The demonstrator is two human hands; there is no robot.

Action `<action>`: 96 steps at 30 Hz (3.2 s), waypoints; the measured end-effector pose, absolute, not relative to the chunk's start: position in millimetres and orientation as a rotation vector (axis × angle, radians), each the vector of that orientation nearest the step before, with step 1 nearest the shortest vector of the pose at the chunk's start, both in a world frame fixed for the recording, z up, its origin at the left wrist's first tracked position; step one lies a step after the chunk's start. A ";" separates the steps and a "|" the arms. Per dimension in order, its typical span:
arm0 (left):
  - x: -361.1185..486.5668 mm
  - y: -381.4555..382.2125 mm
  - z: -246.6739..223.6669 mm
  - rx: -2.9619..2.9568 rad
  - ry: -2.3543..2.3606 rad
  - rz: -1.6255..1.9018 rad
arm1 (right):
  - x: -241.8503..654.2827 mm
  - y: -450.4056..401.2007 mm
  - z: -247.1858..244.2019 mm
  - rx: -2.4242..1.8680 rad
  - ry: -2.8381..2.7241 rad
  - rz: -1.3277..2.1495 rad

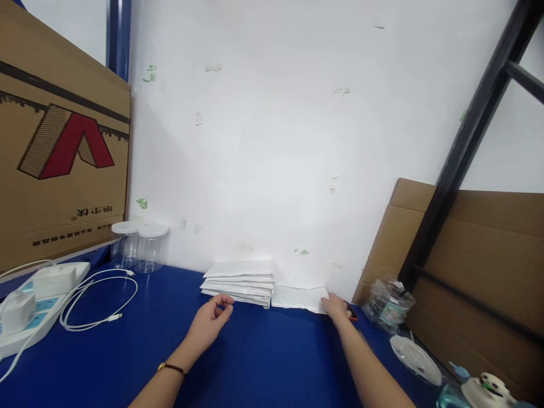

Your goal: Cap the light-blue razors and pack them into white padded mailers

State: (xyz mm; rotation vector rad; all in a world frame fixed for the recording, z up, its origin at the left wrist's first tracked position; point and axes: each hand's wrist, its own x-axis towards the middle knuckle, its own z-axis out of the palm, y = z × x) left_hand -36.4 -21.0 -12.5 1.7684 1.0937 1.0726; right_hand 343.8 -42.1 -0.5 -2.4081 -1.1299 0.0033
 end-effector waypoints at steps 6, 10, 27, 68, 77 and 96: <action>-31.8 -20.4 -17.3 1.735 1.046 1.100 | 278.4 -31.0 30.8 -2.044 -1.601 -0.179; -28.6 -20.2 -21.6 1.686 0.968 1.073 | 218.1 -13.9 51.0 -1.662 -2.075 -0.461; -18.2 -38.6 -9.5 0.720 0.495 1.278 | 216.6 -124.5 8.1 -1.302 -2.292 -0.431; -33.5 -45.1 91.7 1.260 0.469 1.418 | 228.3 -139.2 -21.5 -1.649 -2.113 0.341; -41.8 -47.8 128.7 1.431 0.412 1.415 | 226.7 -139.4 -20.4 -1.689 -2.164 0.306; -67.8 -31.1 117.7 2.689 0.999 0.627 | 225.7 -142.3 -18.7 -1.656 -2.204 0.261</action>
